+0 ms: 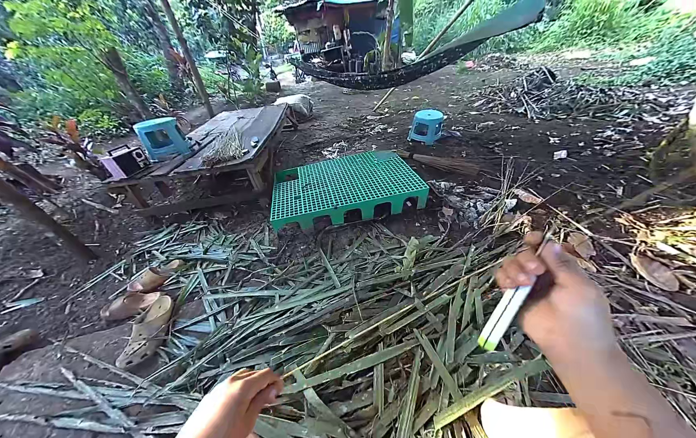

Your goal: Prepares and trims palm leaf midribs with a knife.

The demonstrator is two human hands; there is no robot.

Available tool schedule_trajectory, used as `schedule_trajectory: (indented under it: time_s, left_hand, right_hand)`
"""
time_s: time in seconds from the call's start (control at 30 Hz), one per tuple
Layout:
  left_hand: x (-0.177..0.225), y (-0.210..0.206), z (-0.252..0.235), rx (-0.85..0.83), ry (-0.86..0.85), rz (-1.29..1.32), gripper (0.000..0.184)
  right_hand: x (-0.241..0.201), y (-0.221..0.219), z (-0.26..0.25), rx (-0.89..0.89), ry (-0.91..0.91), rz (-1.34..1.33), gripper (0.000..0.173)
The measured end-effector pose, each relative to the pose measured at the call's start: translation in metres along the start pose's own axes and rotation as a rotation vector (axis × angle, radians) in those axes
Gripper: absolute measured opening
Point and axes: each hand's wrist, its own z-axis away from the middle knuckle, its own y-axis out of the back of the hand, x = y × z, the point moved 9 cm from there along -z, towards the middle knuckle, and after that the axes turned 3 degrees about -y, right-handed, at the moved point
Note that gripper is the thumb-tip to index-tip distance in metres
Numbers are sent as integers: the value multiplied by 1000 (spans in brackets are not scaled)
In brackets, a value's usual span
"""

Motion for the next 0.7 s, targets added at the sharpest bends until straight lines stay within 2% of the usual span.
schedule_trajectory:
  time_s: [0.07, 0.13, 0.17, 0.27, 0.33, 0.4, 0.43, 0.5, 0.57, 0.6, 0.7]
  left_hand:
    - [-29, 1, -3, 7, 102, 3, 24]
    - [-40, 22, -2, 255, 137, 80, 25]
    - [-42, 35, 1, 440, 144, 184, 25]
    - [-33, 61, 11, 940, 156, 799, 21]
    - [-14, 64, 13, 1115, 123, 1103, 22]
    - [5, 60, 11, 1175, 83, 1266, 25]
    - [13, 58, 9, 1179, 63, 1311, 27]
    - [29, 54, 4, 1147, 35, 1368, 29]
    - [43, 48, -2, 1090, 32, 1428, 30]
    - [48, 43, -6, 1057, 40, 1459, 30]
    - [58, 26, -14, 940, 83, 1540, 30]
  right_hand:
    - [-8, 16, -10, 96, 15, -26, 44]
    - [1, 11, -6, 58, -45, 22, 45]
    - [12, 1, 1, -7, -111, 68, 43]
    - [64, -43, 46, -363, -439, 211, 38]
    - [102, -69, 94, -604, -720, 313, 38]
    - [131, -82, 134, -722, -928, 334, 44]
    - [139, -86, 146, -720, -970, 311, 51]
    - [147, -90, 153, -653, -978, 204, 58]
    - [147, -92, 144, -550, -889, 47, 58]
    - [144, -92, 137, -504, -835, -23, 54]
    - [134, -91, 122, -403, -737, -182, 28]
